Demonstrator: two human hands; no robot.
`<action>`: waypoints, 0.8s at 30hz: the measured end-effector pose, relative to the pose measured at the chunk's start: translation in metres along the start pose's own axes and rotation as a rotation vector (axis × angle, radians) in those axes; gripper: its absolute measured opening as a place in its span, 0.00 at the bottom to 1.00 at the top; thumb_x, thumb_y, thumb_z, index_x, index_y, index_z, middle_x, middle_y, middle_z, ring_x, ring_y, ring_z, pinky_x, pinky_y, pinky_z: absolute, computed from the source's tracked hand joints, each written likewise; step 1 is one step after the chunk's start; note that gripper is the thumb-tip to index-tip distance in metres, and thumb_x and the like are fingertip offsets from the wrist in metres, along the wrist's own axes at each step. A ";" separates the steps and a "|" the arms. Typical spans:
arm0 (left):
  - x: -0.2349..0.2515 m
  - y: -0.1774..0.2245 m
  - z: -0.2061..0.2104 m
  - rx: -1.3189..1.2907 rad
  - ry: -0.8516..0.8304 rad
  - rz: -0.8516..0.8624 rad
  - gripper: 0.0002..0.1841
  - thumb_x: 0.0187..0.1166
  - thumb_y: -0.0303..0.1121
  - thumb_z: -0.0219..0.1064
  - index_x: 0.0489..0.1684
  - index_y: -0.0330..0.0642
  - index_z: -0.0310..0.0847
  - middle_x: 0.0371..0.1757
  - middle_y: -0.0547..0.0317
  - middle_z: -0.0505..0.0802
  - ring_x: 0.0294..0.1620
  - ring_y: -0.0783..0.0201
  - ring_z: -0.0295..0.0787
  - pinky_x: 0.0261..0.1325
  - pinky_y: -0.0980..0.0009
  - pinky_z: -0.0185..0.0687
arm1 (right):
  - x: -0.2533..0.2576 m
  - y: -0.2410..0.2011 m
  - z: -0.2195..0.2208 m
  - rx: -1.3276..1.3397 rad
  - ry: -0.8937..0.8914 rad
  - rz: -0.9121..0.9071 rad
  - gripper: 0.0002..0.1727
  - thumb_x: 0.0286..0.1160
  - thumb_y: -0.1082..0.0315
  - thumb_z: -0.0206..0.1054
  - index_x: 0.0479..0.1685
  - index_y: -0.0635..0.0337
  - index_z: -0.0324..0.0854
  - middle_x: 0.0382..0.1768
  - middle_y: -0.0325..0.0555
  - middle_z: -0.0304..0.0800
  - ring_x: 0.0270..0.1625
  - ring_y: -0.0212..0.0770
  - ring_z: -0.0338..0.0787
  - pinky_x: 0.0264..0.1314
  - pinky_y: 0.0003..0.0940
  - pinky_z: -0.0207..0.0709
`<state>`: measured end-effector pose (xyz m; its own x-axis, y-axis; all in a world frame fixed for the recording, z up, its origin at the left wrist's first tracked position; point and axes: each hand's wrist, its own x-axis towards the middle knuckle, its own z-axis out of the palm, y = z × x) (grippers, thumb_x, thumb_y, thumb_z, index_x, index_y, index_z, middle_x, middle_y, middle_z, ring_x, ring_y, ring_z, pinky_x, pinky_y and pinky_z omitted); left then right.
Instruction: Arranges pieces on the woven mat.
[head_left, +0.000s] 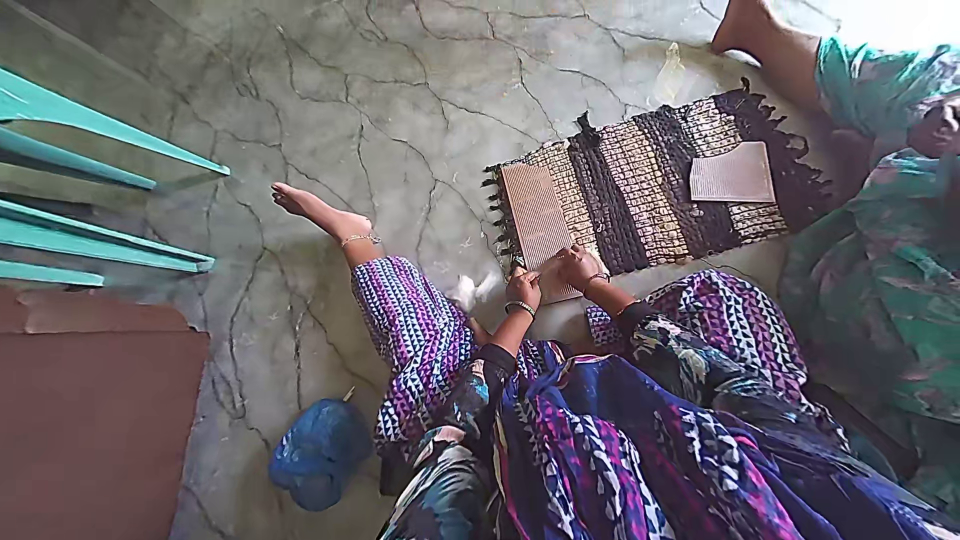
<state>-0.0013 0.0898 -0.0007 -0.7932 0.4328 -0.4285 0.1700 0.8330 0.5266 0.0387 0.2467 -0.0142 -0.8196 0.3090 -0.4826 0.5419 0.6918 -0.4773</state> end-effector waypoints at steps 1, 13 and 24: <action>0.001 0.000 0.000 0.026 -0.018 -0.017 0.16 0.89 0.30 0.58 0.67 0.39 0.89 0.72 0.40 0.87 0.77 0.49 0.81 0.84 0.57 0.70 | -0.002 -0.001 0.000 -0.015 0.014 -0.005 0.23 0.78 0.61 0.67 0.72 0.55 0.82 0.71 0.63 0.82 0.72 0.64 0.83 0.72 0.64 0.75; -0.001 -0.012 -0.001 0.015 -0.020 -0.024 0.17 0.84 0.29 0.65 0.68 0.33 0.82 0.69 0.39 0.88 0.73 0.49 0.85 0.80 0.56 0.74 | -0.039 -0.011 0.036 -0.285 -0.233 -0.227 0.52 0.85 0.37 0.54 0.97 0.63 0.36 0.98 0.53 0.32 0.99 0.51 0.31 0.97 0.57 0.26; -0.007 -0.025 -0.011 0.025 -0.091 0.031 0.14 0.87 0.29 0.62 0.61 0.30 0.87 0.66 0.37 0.91 0.74 0.44 0.84 0.82 0.49 0.70 | -0.052 -0.014 0.005 -0.273 -0.052 -0.285 0.35 0.91 0.51 0.55 0.90 0.64 0.62 0.92 0.56 0.59 0.96 0.53 0.53 0.97 0.61 0.29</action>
<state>-0.0062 0.0622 -0.0020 -0.7310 0.4869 -0.4780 0.2090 0.8266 0.5225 0.0753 0.2177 0.0136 -0.9154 0.0510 -0.3993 0.2191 0.8953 -0.3879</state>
